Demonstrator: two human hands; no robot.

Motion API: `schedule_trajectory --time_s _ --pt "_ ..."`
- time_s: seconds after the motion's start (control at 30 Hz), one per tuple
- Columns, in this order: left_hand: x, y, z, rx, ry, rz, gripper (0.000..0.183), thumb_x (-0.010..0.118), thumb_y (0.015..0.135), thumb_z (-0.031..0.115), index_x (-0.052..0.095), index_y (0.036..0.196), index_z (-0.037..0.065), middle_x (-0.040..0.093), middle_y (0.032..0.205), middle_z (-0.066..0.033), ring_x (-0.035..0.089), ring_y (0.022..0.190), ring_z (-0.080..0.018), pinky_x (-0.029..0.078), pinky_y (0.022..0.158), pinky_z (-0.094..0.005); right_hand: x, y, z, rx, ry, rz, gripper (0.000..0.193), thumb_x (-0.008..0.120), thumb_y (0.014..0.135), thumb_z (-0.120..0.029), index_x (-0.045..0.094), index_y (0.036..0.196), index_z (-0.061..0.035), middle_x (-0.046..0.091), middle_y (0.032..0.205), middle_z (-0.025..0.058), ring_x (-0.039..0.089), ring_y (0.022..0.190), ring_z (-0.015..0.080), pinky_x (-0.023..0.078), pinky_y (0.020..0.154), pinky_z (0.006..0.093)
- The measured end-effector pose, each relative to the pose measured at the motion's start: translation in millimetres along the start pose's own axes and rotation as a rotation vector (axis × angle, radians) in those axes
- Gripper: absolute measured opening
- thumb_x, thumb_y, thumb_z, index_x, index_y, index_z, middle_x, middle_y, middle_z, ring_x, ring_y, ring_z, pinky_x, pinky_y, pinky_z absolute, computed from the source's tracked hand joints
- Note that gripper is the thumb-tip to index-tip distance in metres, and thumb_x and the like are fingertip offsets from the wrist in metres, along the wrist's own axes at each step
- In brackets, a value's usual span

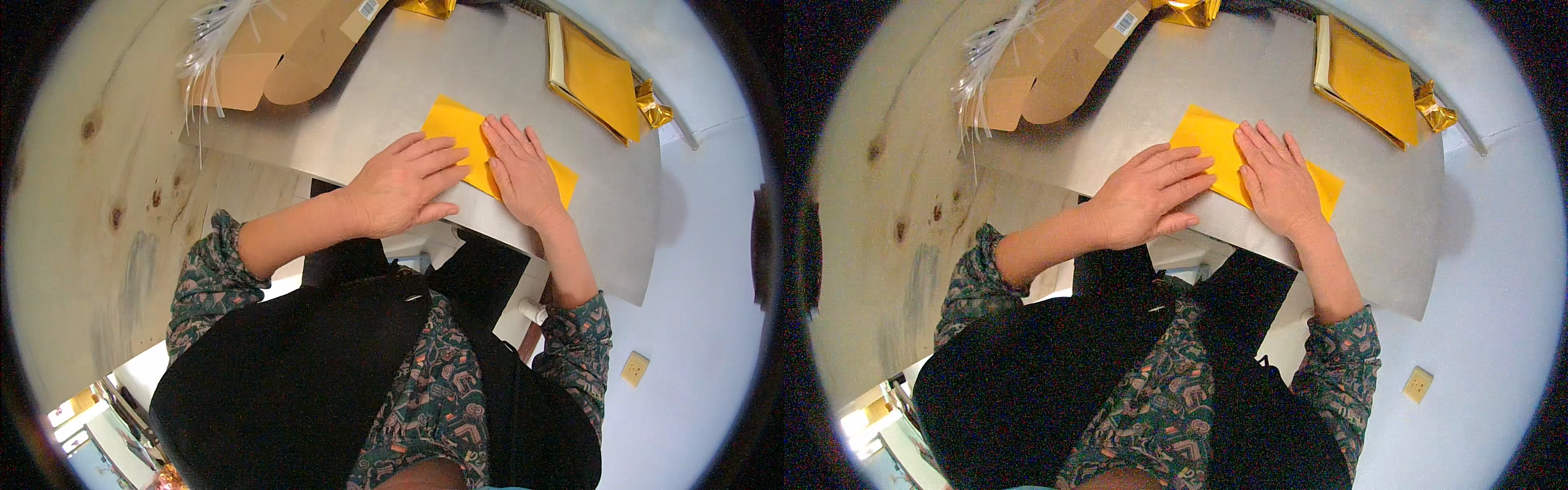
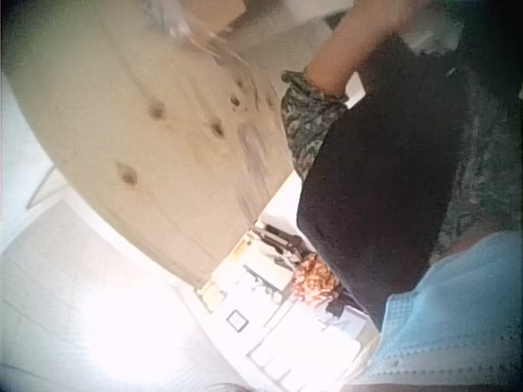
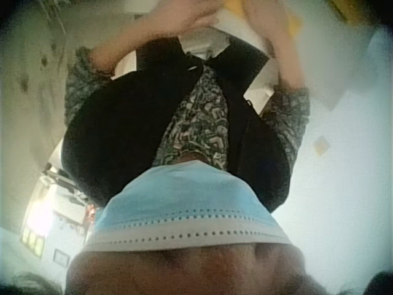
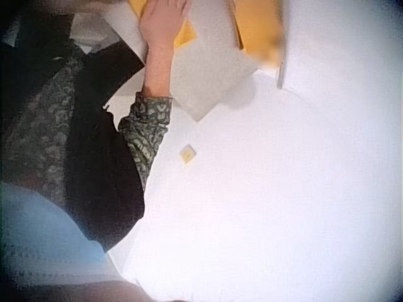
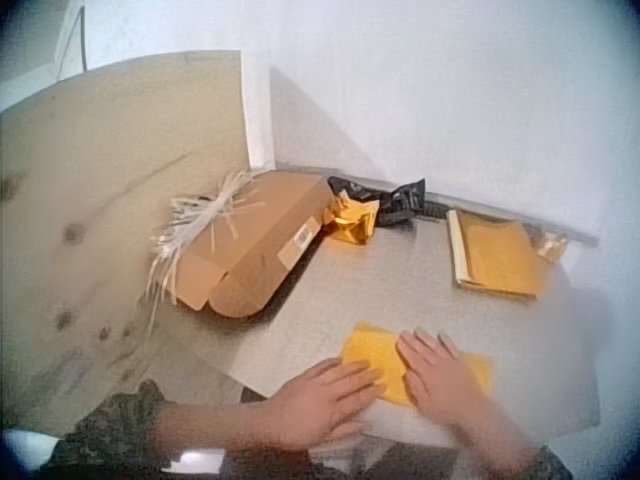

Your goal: The person folds a yellow sheet of paper into a small triangular packet on a table, then folds a larger yellow sheet in half. The person places the finished small packet among other similar packets on the table.

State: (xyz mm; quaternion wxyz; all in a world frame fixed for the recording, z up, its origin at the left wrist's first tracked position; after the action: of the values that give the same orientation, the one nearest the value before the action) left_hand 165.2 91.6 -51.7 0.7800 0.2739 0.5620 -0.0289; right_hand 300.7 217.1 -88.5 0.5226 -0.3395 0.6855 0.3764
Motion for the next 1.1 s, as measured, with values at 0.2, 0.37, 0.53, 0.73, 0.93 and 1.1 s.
schedule_trajectory --time_s 0.2,0.37,0.53,0.73,0.93,1.1 --pt "-2.5 -34.5 -24.3 -0.105 0.161 -0.132 0.058 0.071 0.084 0.041 0.059 0.133 0.013 0.055 0.14 -0.0081 0.047 0.133 -0.0289 0.035 0.112 -0.05 1.2 -1.2 1.7 -0.007 -0.03 0.001 0.051 0.038 0.103 -0.026 0.042 0.15 -0.0082 0.038 0.159 0.0068 0.03 0.149 0.0238 0.016 0.125 0.0456" --pt "-20.9 -38.8 -36.6 -0.162 0.056 -0.014 0.04 0.072 0.086 0.029 0.064 0.121 0.01 0.061 0.128 -0.0102 0.055 0.122 -0.0315 0.045 0.103 -0.0448 4.8 -0.5 2.2 -0.004 -0.044 -0.005 0.051 0.038 0.103 -0.027 0.041 0.15 -0.0083 0.038 0.159 0.0072 0.029 0.149 0.0241 0.016 0.125 0.0454" --pt "-7.7 11.2 -45.4 -0.1 -0.313 0.094 0.033 0.072 0.087 0.019 0.066 0.117 0.006 0.065 0.121 -0.0124 0.059 0.118 -0.0332 0.048 0.101 -0.0426 1.7 -0.3 1.4 0.002 -0.041 -0.014 0.052 0.038 0.103 -0.029 0.041 0.151 -0.0086 0.038 0.158 0.0079 0.029 0.149 0.0242 0.016 0.125 0.0455" --pt "37.7 56.9 -59.9 0.211 -0.157 -0.141 0.042 0.073 0.086 0.024 0.064 0.124 0.007 0.062 0.132 -0.0123 0.054 0.128 -0.0328 0.044 0.108 -0.0439 2.9 0.7 0.0 0.012 -0.055 -0.024 0.053 0.04 0.103 -0.03 0.04 0.152 -0.0091 0.038 0.158 0.0075 0.029 0.149 0.0239 0.015 0.125 0.0453" --pt "39.6 45.3 -90.8 0.23 -0.197 -0.272 0.059 0.076 0.083 0.029 0.06 0.137 0.015 0.05 0.148 -0.011 0.044 0.14 -0.0317 0.037 0.114 -0.0455 2.6 0.3 1.2 -0.002 -0.033 -0.021 0.053 0.04 0.103 -0.029 0.04 0.152 -0.0099 0.038 0.159 0.0068 0.03 0.149 0.0237 0.016 0.125 0.0453" --pt "25.9 46.8 -95.5 0.215 -0.169 -0.354 0.059 0.079 0.08 0.03 0.061 0.134 0.013 0.051 0.147 -0.0111 0.044 0.139 -0.0323 0.038 0.114 -0.0459 2.3 -0.4 0.9 0.009 -0.042 -0.005 0.052 0.041 0.103 -0.028 0.041 0.151 -0.01 0.039 0.158 0.0066 0.031 0.148 0.0242 0.017 0.124 0.0459"
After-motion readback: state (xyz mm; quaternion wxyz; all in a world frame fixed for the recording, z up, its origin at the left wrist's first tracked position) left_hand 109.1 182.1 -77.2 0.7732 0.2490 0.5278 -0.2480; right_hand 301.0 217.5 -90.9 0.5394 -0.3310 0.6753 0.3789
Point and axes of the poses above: each hand's wrist, its own y-axis towards the middle knuckle, its own x-axis out of the palm, z = x × y, the point moved 7 cm from there along y, towards the middle knuckle
